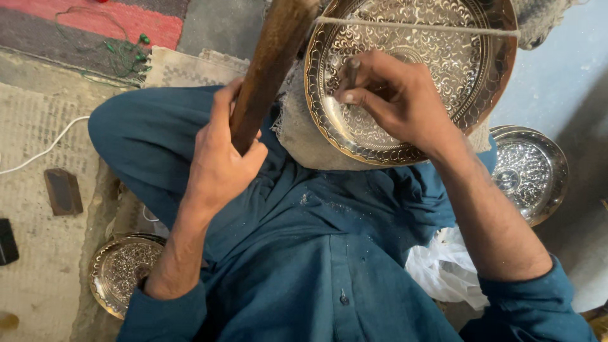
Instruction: The person sits cross-legged on the floor with an ornate brass tray resting on a cloth pad on their lap. They hold a small punch against the tray's engraved surface with one hand and repeatedly strike it with a wooden mallet held in the other hand, repositioning the punch to work different spots of the pattern, briefly pausing to reposition the tray.
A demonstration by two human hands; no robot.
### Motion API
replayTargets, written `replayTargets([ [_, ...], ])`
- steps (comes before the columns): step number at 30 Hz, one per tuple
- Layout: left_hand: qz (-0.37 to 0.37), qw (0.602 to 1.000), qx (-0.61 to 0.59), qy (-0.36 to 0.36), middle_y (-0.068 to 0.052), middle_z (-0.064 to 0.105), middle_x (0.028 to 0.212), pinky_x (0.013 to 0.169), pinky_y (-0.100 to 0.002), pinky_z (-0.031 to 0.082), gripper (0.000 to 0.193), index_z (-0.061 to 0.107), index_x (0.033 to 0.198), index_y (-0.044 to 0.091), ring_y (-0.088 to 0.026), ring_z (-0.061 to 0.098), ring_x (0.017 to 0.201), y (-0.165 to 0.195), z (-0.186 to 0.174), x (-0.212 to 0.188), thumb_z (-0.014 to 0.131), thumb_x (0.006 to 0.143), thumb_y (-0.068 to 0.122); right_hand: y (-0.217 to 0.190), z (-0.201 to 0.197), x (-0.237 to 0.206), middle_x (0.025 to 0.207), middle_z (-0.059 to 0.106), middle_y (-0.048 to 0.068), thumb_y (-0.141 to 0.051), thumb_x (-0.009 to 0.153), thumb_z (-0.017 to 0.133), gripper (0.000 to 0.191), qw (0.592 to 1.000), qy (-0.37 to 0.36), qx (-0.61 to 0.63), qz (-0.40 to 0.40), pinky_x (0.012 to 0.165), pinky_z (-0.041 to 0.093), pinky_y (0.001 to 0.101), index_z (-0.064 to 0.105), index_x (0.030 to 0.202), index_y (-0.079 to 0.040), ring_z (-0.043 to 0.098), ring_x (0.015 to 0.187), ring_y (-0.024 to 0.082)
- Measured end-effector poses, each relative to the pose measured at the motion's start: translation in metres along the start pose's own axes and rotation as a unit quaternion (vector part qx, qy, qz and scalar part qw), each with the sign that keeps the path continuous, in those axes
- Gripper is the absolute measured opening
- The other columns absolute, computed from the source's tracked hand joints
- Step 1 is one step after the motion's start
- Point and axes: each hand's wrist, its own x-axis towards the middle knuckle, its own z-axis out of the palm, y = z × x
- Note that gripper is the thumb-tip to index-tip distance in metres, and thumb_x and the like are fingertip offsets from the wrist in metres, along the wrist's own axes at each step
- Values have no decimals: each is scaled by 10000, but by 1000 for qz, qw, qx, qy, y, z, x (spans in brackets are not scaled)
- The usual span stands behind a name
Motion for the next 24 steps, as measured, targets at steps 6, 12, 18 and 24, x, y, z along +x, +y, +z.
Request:
replayTargets([
  [6,143,979,142,6,-226,657,1405,969,-444,572,764,377,1526,175,-424,680,1239,11,-15,24,663,858,-64,6,2,0,978,767,84,-68,997,759,141,999,13,-40,9,799,658,316,641,1048,-10,779,907,177],
  [12,191,981,28,-14,-223,535,1472,1112,-481,510,786,287,1554,153,-448,563,1384,25,-19,46,618,885,-92,12,3,1,983,779,84,-95,1016,737,130,998,5,-61,12,792,640,328,682,1126,-53,789,873,165],
  [18,178,967,179,-35,-173,588,1339,1045,-496,511,816,334,1585,217,-394,610,1238,38,-27,53,675,894,-52,12,0,-2,1006,783,90,-90,1002,738,201,999,7,-46,7,827,675,312,685,1192,-49,787,909,169],
  [24,88,996,-7,-21,-78,605,1441,987,-421,549,770,319,1612,240,-313,620,1329,39,-23,55,638,960,-18,11,-1,-1,906,777,74,-112,973,761,188,997,8,-66,33,710,648,306,690,1136,-51,770,790,160],
])
